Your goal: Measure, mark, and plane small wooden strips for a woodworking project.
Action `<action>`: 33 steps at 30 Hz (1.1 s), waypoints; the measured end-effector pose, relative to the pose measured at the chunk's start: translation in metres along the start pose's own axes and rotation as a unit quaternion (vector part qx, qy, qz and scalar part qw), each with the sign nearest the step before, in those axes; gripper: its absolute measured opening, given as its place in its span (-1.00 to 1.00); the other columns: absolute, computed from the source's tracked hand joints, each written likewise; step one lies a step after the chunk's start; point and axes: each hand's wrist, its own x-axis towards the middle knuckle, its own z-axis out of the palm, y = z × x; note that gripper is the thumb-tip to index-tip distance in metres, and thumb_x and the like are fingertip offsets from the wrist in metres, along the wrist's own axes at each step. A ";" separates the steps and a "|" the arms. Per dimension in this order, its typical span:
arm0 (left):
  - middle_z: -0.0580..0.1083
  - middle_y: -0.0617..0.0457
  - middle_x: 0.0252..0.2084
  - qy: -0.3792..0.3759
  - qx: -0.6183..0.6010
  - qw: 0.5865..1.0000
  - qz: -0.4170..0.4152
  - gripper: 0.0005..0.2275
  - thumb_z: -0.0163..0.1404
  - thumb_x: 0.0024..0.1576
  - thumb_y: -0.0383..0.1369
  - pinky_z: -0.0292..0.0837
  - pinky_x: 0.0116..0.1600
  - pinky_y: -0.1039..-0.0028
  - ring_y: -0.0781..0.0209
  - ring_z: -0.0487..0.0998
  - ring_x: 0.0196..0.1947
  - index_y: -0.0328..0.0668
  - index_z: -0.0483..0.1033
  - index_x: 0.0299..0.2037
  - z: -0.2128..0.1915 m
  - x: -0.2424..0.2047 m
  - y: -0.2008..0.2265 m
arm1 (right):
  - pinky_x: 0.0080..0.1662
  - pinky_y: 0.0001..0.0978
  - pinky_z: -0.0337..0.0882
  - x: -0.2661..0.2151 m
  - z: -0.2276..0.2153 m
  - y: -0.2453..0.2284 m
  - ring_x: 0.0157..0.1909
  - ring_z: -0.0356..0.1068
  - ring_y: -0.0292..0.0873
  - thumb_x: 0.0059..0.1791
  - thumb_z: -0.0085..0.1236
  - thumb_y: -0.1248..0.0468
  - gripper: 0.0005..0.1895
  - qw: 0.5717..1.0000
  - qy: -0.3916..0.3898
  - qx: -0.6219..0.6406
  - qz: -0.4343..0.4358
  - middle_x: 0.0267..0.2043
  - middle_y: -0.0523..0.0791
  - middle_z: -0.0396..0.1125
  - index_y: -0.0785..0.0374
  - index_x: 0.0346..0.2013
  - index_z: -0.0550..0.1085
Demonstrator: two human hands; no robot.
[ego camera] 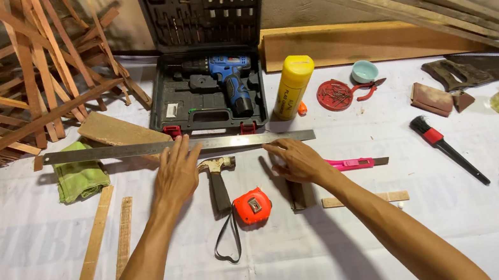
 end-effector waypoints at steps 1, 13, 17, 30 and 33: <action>0.19 -0.21 0.46 0.001 -0.001 1.000 0.002 -0.51 0.01 0.10 -0.44 -0.01 0.44 0.05 -0.07 0.16 0.45 -0.07 0.41 0.31 -0.009 0.002 0.013 | 0.18 -0.10 0.31 -0.008 -0.007 0.005 0.20 0.28 0.10 -0.05 0.22 0.14 -0.35 1.000 0.001 -0.002 0.002 0.22 0.02 0.29 0.20 0.31 0.31; 0.56 -0.05 -0.04 0.016 -0.135 0.983 0.122 -0.67 0.15 0.08 -0.28 0.05 0.37 -0.04 0.01 0.51 0.06 -0.12 0.56 0.05 -0.062 0.045 0.189 | -0.03 -0.07 0.46 -0.132 -0.105 0.051 -0.07 0.45 0.07 -0.03 0.18 0.16 -0.59 0.991 -0.051 -0.065 0.108 0.02 -0.03 0.44 0.10 0.11 0.52; 0.57 -0.02 -0.16 -0.047 -0.122 0.983 0.127 -0.72 0.16 0.09 -0.28 0.05 0.41 -0.03 0.03 0.53 -0.01 -0.08 0.58 -0.01 -0.056 0.056 0.254 | -0.12 -0.12 0.49 -0.182 -0.122 0.069 -0.12 0.47 0.02 -0.06 0.20 0.18 -0.65 0.991 -0.028 -0.064 0.114 -0.11 -0.05 0.47 0.09 0.03 0.57; 0.53 -0.03 -0.33 -0.149 -0.097 0.977 0.118 -0.87 0.21 -0.03 -0.30 0.14 0.32 0.07 0.04 0.54 -0.13 -0.16 0.63 -0.40 -0.002 0.034 0.381 | -0.15 -0.17 0.47 -0.282 -0.099 0.126 -0.12 0.43 -0.04 -0.10 0.25 0.24 -0.81 0.993 -0.044 -0.016 0.105 -0.22 -0.10 0.41 0.20 -0.22 0.62; 0.51 -0.01 -0.35 -0.097 -0.083 0.986 0.106 -0.90 0.18 0.03 -0.35 0.23 0.28 0.14 0.07 0.54 -0.17 -0.18 0.61 -0.46 0.021 0.023 0.377 | -0.12 -0.19 0.45 -0.291 -0.083 0.134 -0.11 0.40 -0.06 -0.08 0.26 0.23 -0.85 0.996 -0.009 -0.026 0.088 -0.24 -0.10 0.41 0.21 -0.27 0.61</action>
